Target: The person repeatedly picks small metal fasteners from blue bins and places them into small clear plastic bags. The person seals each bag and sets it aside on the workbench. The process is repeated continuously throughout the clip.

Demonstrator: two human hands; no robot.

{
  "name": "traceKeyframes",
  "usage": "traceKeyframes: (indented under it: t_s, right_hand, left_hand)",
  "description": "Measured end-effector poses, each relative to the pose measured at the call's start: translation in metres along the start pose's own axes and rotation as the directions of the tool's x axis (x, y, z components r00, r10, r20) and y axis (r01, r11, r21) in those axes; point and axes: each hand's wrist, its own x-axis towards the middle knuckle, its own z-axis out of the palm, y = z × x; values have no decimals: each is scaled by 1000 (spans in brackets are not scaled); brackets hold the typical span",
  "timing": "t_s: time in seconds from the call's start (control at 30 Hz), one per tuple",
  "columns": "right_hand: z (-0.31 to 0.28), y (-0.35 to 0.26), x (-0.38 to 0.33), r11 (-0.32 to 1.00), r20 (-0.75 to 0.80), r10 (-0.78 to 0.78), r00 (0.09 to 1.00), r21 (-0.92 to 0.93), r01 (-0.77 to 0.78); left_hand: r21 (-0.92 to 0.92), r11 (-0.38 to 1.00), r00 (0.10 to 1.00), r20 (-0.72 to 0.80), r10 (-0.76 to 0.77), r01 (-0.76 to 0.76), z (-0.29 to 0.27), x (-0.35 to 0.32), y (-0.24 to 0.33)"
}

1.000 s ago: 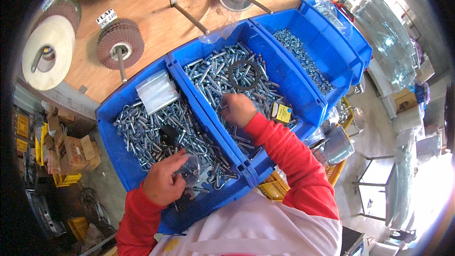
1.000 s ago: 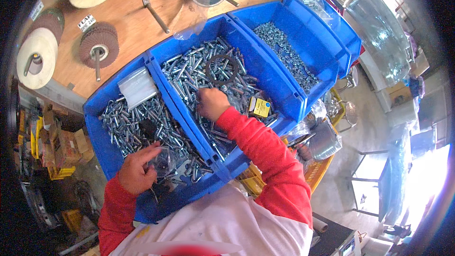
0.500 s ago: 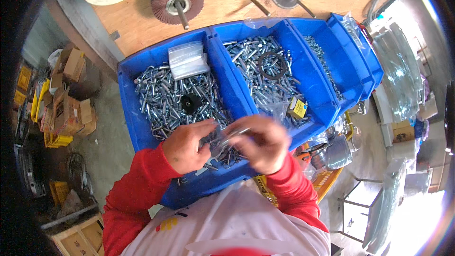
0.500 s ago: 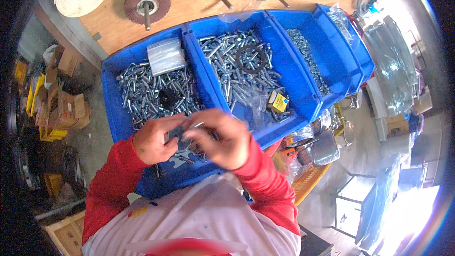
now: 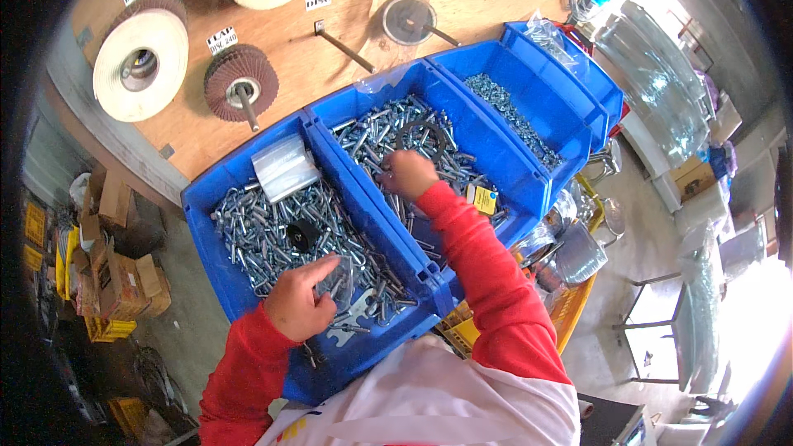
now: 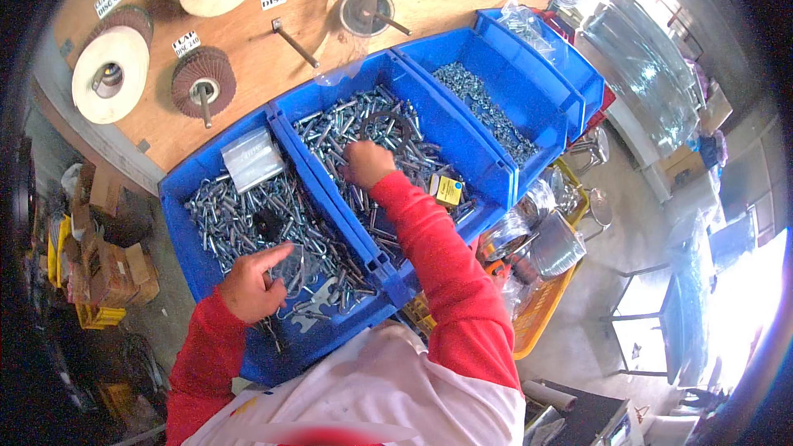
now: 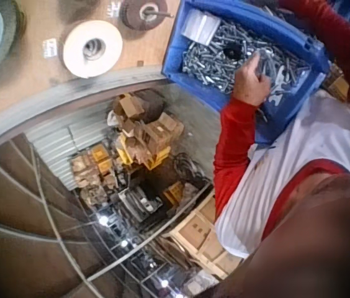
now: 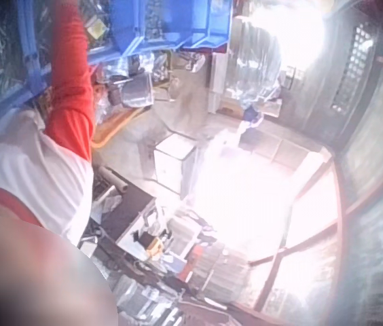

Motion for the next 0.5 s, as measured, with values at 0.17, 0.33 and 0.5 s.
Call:
traceKeyframes:
  t_s: [0.17, 0.33, 0.5]
  right_hand:
    - [-14, -3, -10, 995, -22, 101, 995, -21, -101]
    - [-96, -53, -93, 830, -289, -166, 943, 476, 292]
    - [-97, -129, -123, 670, -86, -620, 780, 461, 582]
  left_hand:
    - [87, 995, 998, -37, 44, -40, -3, 2, 2]
    - [135, 974, 971, -128, 201, -183, 2, 2, -7]
    - [76, 974, 970, -100, 221, -214, 5, 5, -9]
